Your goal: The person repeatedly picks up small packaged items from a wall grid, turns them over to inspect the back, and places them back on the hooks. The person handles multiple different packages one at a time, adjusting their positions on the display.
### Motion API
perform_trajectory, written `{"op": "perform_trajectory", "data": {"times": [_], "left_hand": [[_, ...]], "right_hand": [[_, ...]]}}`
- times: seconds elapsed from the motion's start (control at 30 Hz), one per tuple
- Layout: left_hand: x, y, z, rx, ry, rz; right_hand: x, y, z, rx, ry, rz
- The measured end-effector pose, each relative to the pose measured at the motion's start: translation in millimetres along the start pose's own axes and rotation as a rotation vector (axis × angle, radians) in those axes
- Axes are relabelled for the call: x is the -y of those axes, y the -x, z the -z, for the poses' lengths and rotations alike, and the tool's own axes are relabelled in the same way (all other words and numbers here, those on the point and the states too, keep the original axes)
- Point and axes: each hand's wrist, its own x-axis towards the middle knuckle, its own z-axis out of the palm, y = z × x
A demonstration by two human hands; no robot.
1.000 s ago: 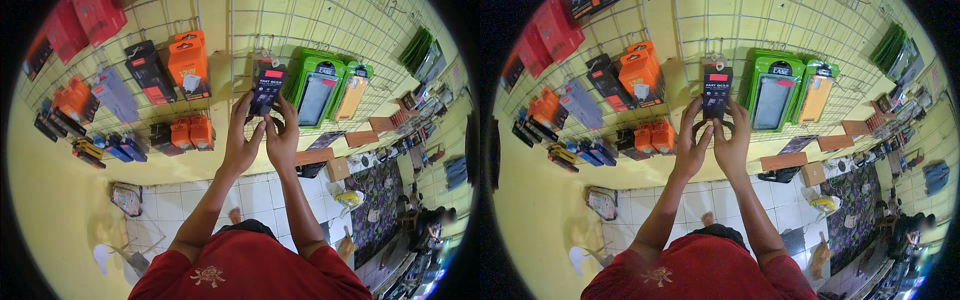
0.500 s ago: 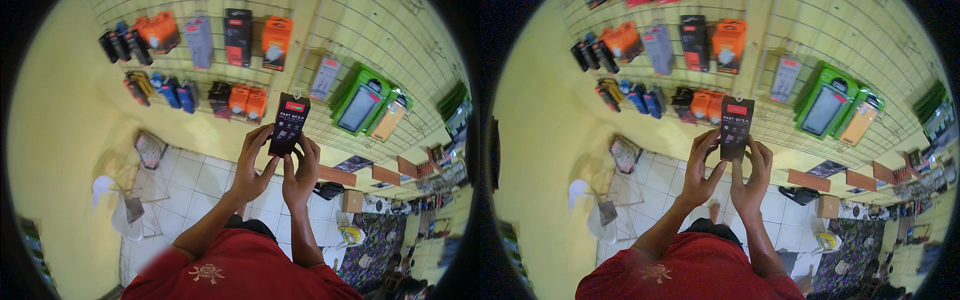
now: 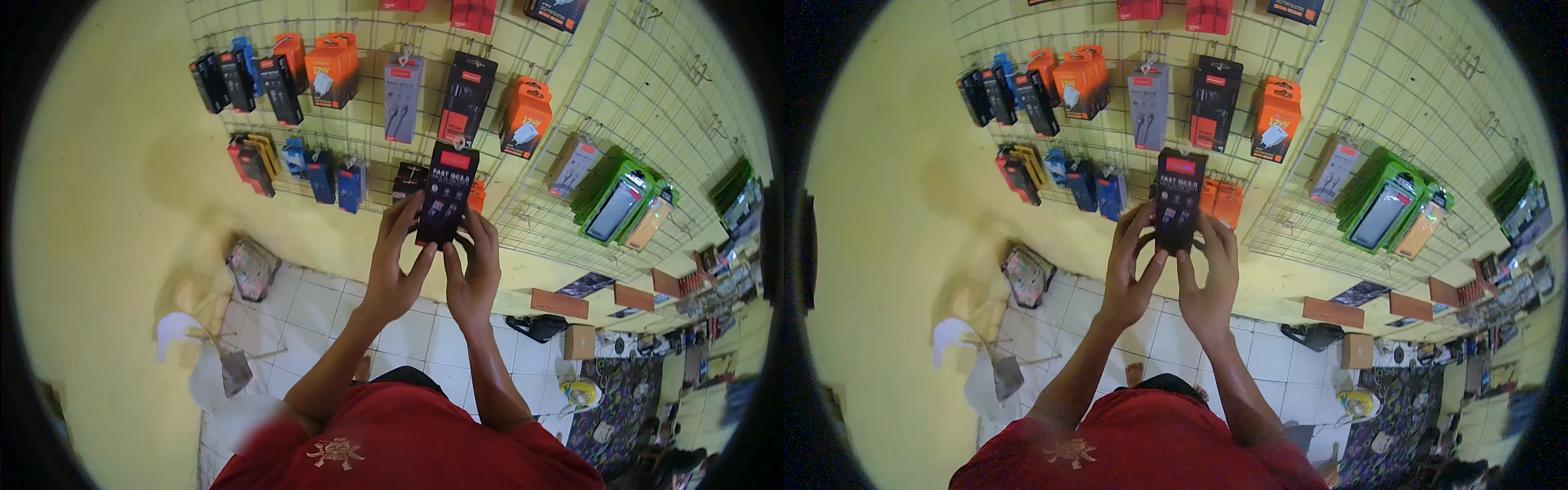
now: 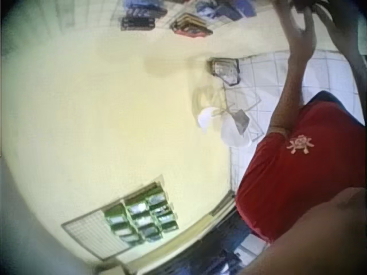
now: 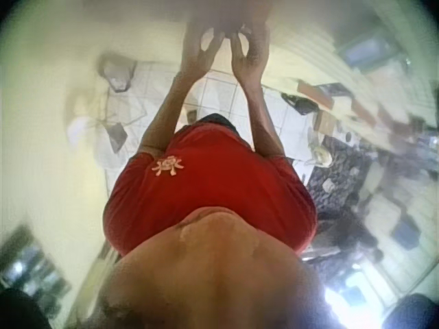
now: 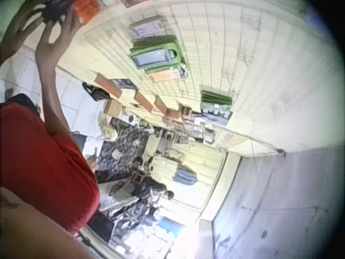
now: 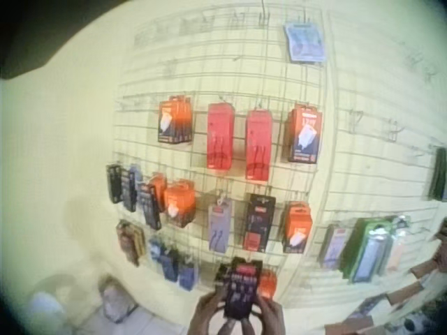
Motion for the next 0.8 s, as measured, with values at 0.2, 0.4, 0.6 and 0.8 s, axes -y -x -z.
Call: {"op": "perform_trajectory", "data": {"times": [0.2, 0.4, 0.6, 0.8], "left_hand": [[36, -83, 3, 0.125, 0.164, 0.011], [60, -127, -13, 0.094, 0.241, 0.012], [84, -139, -23, 0.079, 0.172, 0.0], [97, -147, -30, 0.059, -0.064, -0.134]], "right_hand": [[-17, -68, -24, -0.16, 0.067, 0.05], [-33, -112, -30, -0.21, 0.134, 0.068], [-59, -125, -32, -0.218, 0.135, 0.049], [-79, -135, -36, -0.18, 0.159, -0.029]]}}
